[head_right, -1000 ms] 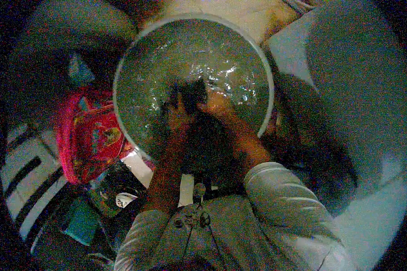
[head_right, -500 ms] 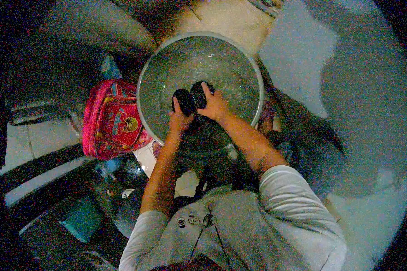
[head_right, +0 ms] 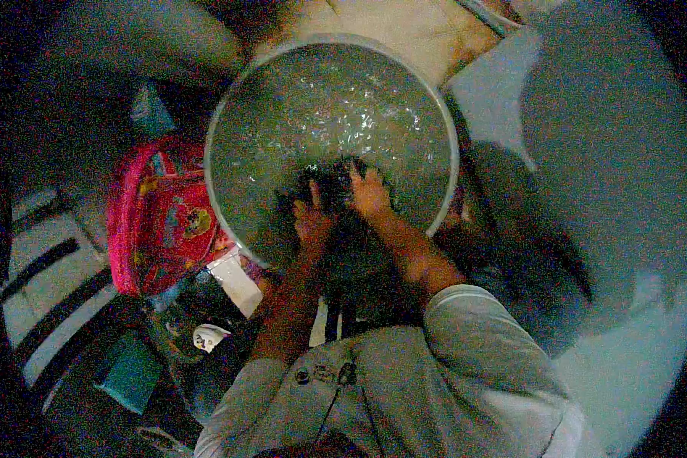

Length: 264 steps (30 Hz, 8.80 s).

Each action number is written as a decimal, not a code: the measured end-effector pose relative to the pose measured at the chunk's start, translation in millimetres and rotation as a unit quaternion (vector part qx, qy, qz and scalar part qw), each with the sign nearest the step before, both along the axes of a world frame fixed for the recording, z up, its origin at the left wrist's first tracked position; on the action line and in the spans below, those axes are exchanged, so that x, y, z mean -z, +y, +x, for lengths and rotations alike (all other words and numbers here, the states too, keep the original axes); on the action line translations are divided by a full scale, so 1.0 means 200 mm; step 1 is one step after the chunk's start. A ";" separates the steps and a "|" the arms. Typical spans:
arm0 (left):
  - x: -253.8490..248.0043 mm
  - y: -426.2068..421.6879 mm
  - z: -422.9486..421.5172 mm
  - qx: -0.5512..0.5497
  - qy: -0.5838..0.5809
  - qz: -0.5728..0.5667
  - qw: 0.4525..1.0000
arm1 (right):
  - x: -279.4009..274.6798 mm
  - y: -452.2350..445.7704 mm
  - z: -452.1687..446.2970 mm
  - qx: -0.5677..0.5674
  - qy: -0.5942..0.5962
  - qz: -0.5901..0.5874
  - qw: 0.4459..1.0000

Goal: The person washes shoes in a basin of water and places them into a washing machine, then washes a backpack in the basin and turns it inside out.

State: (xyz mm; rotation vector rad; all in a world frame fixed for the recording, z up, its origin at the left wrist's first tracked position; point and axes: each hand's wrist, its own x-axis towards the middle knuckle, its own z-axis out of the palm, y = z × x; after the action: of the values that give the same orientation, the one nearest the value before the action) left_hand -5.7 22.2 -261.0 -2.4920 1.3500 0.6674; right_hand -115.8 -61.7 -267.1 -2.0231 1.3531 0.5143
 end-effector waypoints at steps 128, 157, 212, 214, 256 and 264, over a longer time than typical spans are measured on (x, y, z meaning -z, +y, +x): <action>-1.51 -0.03 0.21 -0.272 0.543 -0.490 0.626 | -1.70 -0.14 0.03 -0.053 -0.521 0.071 0.849; -1.61 -0.03 0.08 -0.273 0.733 -0.447 0.433 | -1.60 -0.17 0.05 0.039 -0.651 0.136 0.746; -1.50 0.01 0.13 -0.228 0.632 -0.495 0.551 | -1.53 -0.19 0.12 0.169 -0.654 0.468 0.570; -1.49 0.01 0.13 -0.234 0.620 -0.498 0.559 | -1.50 -0.19 0.11 0.159 -0.664 0.455 0.572; -1.57 -0.05 0.12 -0.316 0.696 -0.432 0.479 | -1.68 -0.21 0.01 0.064 -0.574 0.316 0.753; -1.51 -0.08 0.19 -0.306 0.486 -0.517 0.635 | -1.50 -0.32 0.07 0.015 -0.493 -0.066 0.868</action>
State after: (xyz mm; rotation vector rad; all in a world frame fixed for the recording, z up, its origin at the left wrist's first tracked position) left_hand 32.0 5.5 41.9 -3.8407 1.2575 2.1616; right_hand -101.6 -125.1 33.9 -1.8951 0.7614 -0.6046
